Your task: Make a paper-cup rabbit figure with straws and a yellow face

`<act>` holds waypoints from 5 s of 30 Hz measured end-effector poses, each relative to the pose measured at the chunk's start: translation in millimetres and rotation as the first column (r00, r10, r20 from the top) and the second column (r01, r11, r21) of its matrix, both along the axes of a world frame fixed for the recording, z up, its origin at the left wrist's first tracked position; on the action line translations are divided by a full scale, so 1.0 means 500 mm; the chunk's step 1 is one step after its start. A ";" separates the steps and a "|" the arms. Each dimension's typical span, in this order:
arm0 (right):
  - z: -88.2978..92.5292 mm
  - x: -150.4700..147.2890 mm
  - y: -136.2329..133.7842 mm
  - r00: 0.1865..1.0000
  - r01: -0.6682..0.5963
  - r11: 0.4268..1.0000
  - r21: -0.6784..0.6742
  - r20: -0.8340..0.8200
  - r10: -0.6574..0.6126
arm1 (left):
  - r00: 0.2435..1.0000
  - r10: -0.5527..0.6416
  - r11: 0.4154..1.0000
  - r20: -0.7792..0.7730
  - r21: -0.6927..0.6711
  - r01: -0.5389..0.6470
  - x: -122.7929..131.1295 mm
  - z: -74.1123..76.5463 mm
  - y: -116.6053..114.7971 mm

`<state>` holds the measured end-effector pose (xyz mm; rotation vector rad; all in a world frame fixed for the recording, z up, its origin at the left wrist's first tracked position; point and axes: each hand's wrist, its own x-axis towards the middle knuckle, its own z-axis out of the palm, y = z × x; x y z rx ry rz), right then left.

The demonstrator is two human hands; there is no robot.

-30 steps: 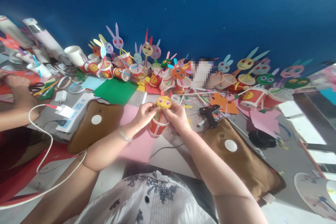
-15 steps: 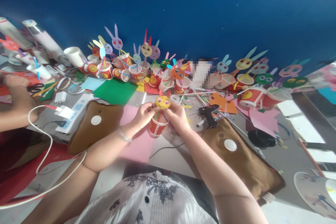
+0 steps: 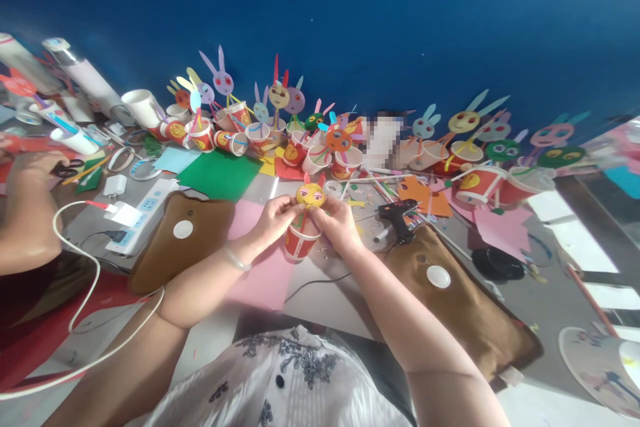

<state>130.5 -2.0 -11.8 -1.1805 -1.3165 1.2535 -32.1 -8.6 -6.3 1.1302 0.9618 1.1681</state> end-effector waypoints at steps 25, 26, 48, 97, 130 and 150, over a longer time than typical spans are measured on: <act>-0.004 -0.001 -0.001 0.994 0.037 0.996 0.078 0.099 -0.045 | 1.000 -0.005 1.000 -0.027 0.029 0.006 -0.002 0.007 -0.001; -0.004 0.000 -0.001 0.994 0.037 0.996 0.083 0.100 -0.045 | 1.000 -0.016 1.000 -0.017 0.004 0.016 -0.002 0.008 -0.001; 0.011 0.024 0.008 0.992 0.053 0.994 0.099 0.110 -0.064 | 0.998 0.031 0.999 0.058 0.010 -0.032 -0.009 0.001 0.005; 0.004 0.021 0.008 0.841 -0.056 0.963 0.265 0.532 -0.098 | 0.790 0.601 0.791 0.126 0.048 -0.610 -0.138 -0.011 0.151; -0.011 0.018 0.009 0.762 -0.247 0.905 0.346 0.647 -0.039 | 0.698 0.716 0.660 0.036 0.292 -0.692 -0.138 -0.042 0.151; -0.025 0.015 0.010 0.751 -0.245 0.889 0.388 0.655 -0.079 | 0.610 0.792 0.608 -0.022 -0.072 -0.791 -0.193 -0.022 0.172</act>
